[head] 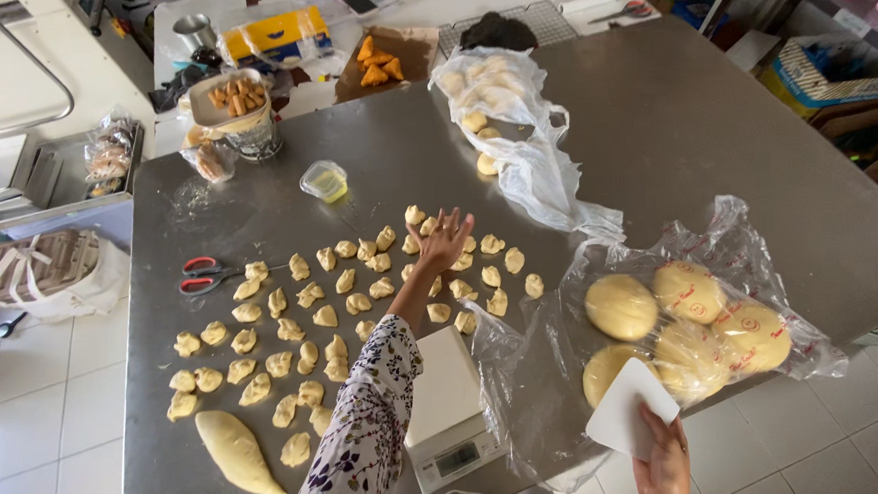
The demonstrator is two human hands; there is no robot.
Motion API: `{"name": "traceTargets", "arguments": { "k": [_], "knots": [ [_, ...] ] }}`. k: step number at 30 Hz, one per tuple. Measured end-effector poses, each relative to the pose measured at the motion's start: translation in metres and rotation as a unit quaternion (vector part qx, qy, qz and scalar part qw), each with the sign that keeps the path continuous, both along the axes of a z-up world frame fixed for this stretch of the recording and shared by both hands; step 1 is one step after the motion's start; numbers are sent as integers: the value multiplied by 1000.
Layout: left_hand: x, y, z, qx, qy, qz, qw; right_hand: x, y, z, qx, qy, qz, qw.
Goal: The person portions a mass of dough by hand and with a scraper, weighs each piece on a digital scale, and stacks the weighed portions on a stainless steel table.
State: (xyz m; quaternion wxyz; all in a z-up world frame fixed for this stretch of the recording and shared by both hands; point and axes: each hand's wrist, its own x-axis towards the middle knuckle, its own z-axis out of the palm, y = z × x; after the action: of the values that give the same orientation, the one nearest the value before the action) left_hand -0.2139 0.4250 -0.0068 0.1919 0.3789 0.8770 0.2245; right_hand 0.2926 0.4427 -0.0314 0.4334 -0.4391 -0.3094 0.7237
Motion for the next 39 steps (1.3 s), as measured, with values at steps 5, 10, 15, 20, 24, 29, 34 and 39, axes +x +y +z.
{"name": "traceTargets", "arguments": {
  "k": [5, 10, 15, 20, 24, 29, 34, 39],
  "knots": [
    [4, -30, 4, 122, 358, -194, 905, -7, -2, -10, -13, -13, 25, 1000],
    [28, -89, 76, 226, 318, -108, 914, -57, -16, 15, -34, -64, 78, 994],
    [100, -244, 73, 221, 113, 12, 969, -108, -65, 18, 47, -20, 188, 981],
    [206, -384, 56, 130, 32, 15, 991, -146, -167, 43, 336, -231, 408, 817],
    [251, -412, 28, 178, 138, 23, 974, -163, -237, 71, 536, -221, 455, 676],
    [261, -415, -5, 149, 138, 64, 977, -190, -275, 65, 573, -373, 522, 510],
    [271, -426, -25, 139, 191, 38, 971, -195, -290, 48, 611, -373, 535, 448],
    [284, -449, -42, 149, 195, 51, 968, -215, -291, 33, 590, -396, 530, 464]
  ]
}}
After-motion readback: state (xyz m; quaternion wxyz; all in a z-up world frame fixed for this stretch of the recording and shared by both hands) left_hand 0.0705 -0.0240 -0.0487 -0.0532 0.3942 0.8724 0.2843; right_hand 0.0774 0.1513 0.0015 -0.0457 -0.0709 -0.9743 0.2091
